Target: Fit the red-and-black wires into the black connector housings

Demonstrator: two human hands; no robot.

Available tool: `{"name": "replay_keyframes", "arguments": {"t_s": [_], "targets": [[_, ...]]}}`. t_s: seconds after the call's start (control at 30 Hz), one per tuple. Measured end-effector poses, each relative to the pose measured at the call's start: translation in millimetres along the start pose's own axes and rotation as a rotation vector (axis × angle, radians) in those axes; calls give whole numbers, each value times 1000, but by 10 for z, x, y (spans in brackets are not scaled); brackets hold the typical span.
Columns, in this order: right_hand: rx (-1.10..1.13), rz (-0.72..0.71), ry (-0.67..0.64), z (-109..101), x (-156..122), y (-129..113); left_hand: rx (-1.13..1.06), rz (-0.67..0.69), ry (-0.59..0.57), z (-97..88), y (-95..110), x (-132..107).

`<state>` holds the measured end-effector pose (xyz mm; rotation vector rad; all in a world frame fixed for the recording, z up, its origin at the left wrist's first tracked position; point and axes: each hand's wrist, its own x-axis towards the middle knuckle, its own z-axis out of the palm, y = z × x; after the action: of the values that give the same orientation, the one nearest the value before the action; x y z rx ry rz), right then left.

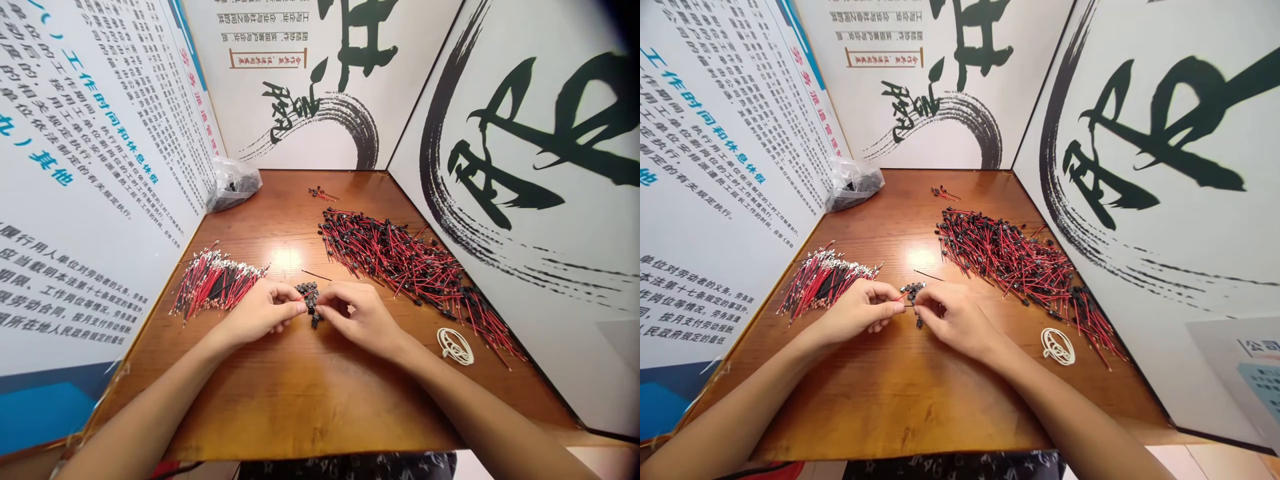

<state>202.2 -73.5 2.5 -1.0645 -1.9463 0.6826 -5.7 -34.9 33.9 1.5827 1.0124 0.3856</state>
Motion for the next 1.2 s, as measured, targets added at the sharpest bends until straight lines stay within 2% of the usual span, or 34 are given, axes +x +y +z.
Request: {"name": "replay_keyframes", "arguments": {"t_s": [0.43, 0.63, 0.8, 1.07, 1.2], "targets": [[-65, -119, 62, 46, -9, -42, -38, -8, 27, 50, 27, -7], [-83, -104, 91, 91, -29, -40, -58, -4, 27, 75, 43, -11], [-40, -56, 48, 57, -17, -33, -48, -10, 38, 55, 33, -5], [-19, -103, 59, 36, -14, -31, -37, -1, 39, 34, 26, -13], [3, -62, 56, 55, -13, -43, -1, 24, 47, 53, 41, -20]]}}
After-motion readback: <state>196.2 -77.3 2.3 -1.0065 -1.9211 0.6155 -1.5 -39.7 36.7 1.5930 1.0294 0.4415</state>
